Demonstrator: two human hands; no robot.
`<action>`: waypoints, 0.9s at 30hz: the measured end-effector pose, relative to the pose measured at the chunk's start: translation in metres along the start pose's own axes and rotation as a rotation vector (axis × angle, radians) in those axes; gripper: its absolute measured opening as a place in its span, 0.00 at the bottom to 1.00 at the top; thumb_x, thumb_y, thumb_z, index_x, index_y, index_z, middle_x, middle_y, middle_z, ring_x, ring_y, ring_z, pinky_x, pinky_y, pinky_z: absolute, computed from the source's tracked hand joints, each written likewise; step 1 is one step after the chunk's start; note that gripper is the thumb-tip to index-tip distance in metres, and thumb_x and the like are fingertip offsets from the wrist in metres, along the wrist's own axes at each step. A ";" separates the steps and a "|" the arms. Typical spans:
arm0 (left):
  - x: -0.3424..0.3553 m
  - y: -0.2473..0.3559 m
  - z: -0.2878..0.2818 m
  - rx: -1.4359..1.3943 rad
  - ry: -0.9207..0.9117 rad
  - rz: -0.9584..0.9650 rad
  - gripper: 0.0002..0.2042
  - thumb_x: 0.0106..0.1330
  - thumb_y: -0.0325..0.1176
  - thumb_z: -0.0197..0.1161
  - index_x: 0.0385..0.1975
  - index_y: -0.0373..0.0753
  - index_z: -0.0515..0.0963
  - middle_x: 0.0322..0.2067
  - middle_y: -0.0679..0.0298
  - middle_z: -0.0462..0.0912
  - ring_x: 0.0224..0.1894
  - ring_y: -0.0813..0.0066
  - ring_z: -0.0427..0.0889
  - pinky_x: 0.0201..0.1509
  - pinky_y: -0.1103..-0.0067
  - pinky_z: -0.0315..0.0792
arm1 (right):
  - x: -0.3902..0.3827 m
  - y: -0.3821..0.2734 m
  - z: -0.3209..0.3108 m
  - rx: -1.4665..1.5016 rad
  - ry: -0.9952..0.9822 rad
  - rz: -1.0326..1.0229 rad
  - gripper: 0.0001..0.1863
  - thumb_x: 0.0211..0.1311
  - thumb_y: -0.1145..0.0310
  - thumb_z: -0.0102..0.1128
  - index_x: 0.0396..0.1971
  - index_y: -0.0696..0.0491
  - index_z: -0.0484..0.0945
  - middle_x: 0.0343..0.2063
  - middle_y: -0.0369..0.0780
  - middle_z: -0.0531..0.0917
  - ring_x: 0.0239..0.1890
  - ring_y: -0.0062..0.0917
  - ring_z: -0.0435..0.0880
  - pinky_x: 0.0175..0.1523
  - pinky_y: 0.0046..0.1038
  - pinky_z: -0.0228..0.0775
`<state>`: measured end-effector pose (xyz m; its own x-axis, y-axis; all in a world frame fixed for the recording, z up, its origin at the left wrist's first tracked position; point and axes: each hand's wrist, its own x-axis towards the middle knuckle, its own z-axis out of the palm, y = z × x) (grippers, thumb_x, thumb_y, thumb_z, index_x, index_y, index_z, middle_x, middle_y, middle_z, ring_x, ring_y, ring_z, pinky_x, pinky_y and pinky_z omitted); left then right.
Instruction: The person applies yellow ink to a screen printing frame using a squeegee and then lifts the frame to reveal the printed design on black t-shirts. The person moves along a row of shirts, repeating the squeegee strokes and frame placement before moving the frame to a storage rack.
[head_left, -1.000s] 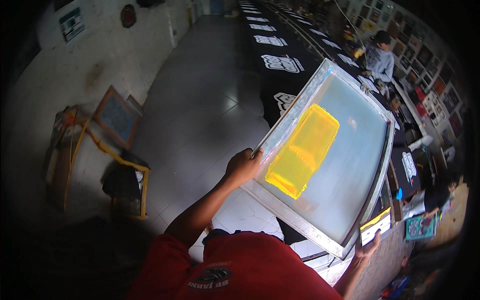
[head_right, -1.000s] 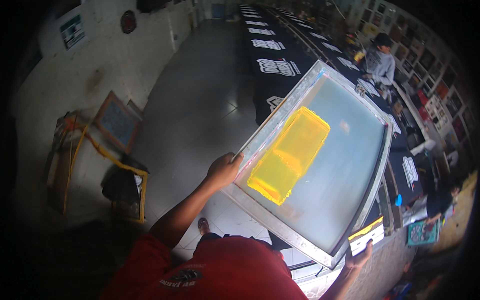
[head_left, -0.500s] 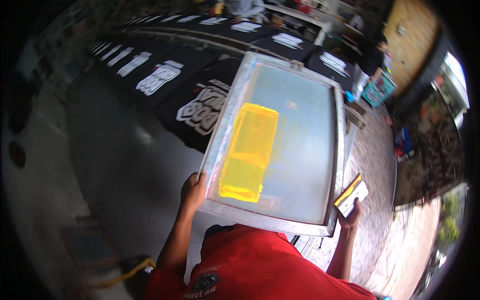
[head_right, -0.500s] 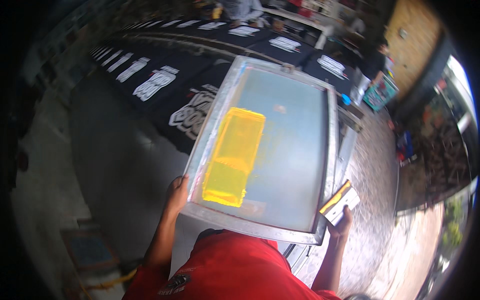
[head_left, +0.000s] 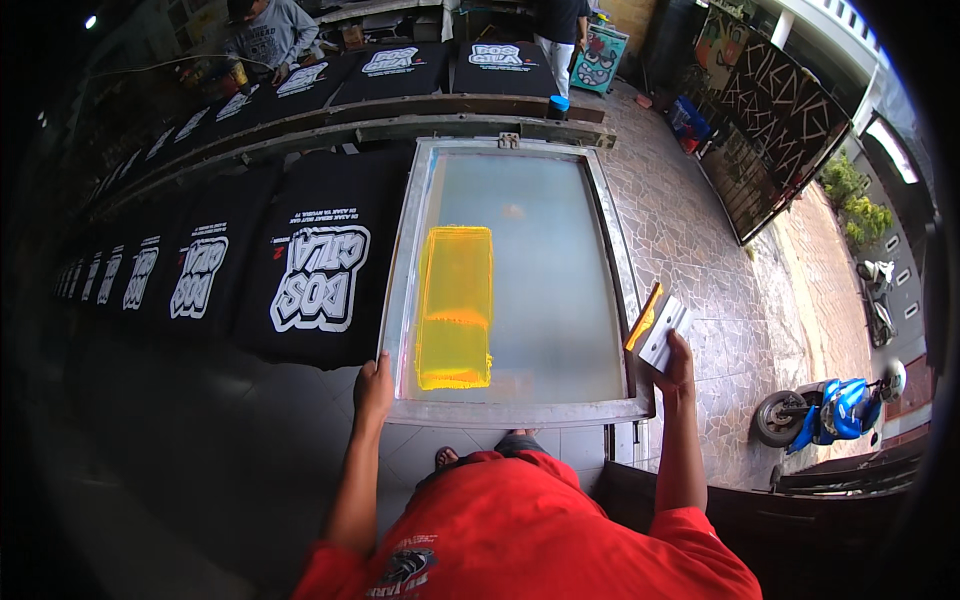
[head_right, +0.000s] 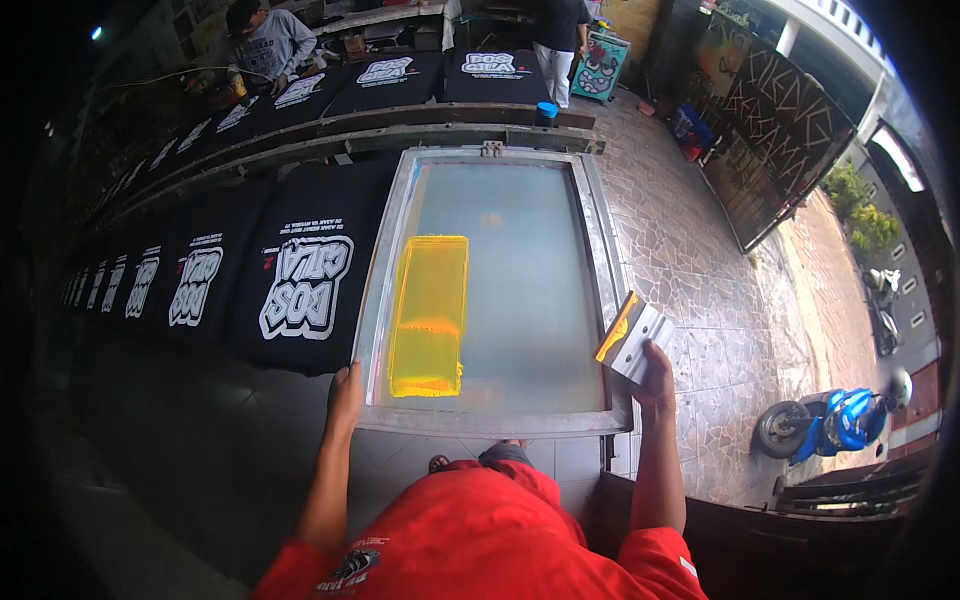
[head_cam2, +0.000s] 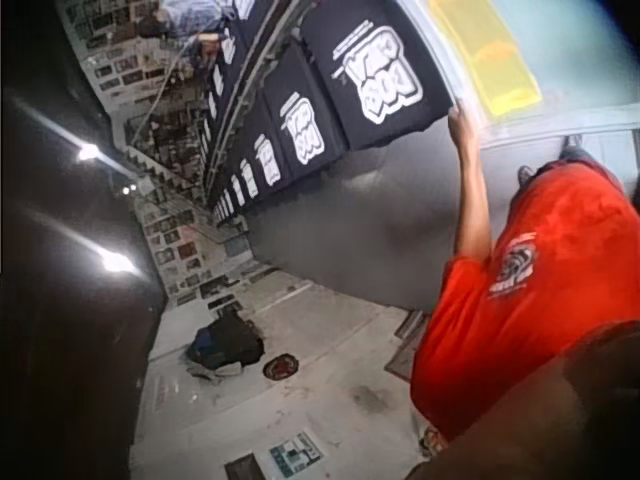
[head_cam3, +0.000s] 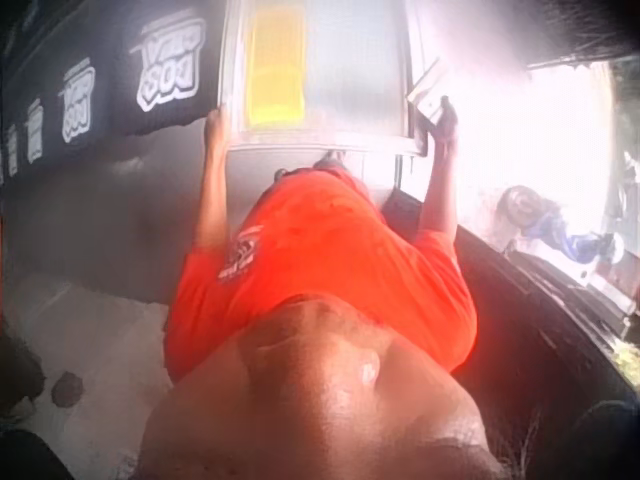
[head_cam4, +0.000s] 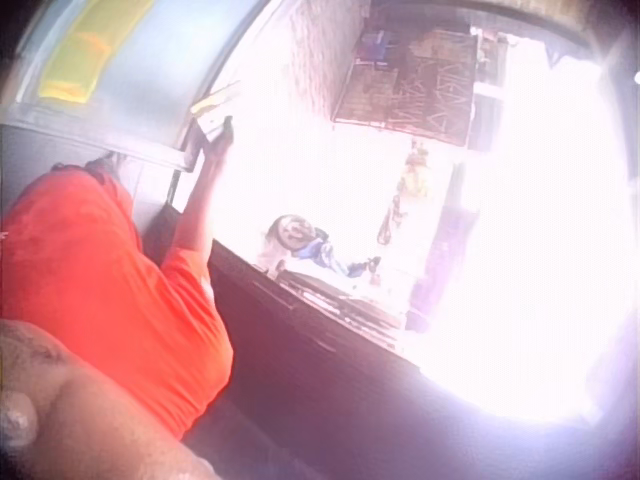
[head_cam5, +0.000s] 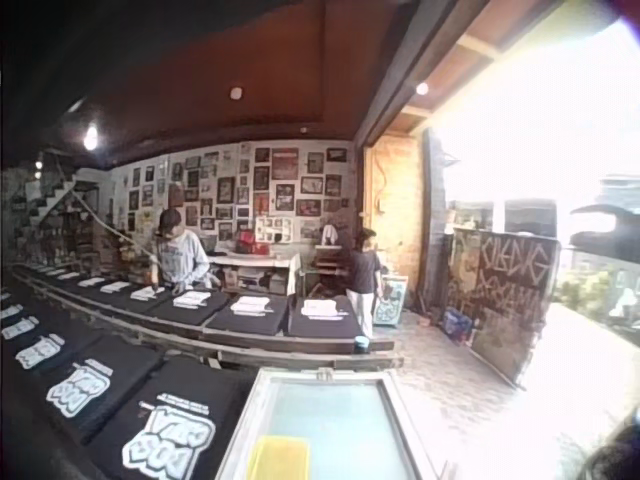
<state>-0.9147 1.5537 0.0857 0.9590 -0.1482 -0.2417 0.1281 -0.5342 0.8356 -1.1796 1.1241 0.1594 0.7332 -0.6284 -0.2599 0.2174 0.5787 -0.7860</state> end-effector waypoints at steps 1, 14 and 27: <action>0.008 0.002 0.005 -0.003 -0.014 0.003 0.28 0.65 0.52 0.44 0.23 0.27 0.72 0.24 0.42 0.76 0.30 0.47 0.76 0.34 0.64 0.67 | 0.003 0.004 0.000 0.001 0.029 -0.026 0.24 0.55 0.61 0.57 0.50 0.56 0.68 0.39 0.41 0.79 0.40 0.30 0.80 0.48 0.36 0.71; 0.045 0.019 0.029 0.001 -0.014 -0.025 0.28 0.64 0.50 0.46 0.21 0.25 0.73 0.23 0.40 0.76 0.29 0.46 0.77 0.34 0.64 0.67 | 0.060 -0.001 -0.002 -0.050 -0.018 0.024 0.20 0.57 0.59 0.54 0.47 0.55 0.72 0.38 0.41 0.81 0.40 0.30 0.81 0.49 0.36 0.71; 0.054 0.005 0.058 0.124 0.015 -0.039 0.25 0.66 0.47 0.44 0.29 0.25 0.74 0.31 0.38 0.77 0.37 0.41 0.76 0.41 0.61 0.68 | 0.066 0.000 -0.022 0.045 -0.004 0.052 0.20 0.58 0.61 0.55 0.48 0.56 0.70 0.40 0.40 0.81 0.41 0.28 0.81 0.51 0.34 0.71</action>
<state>-0.8773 1.4953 0.0482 0.9576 -0.1133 -0.2651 0.1344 -0.6381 0.7582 -1.1451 1.0713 0.1295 0.7468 -0.5950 -0.2971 0.2077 0.6331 -0.7457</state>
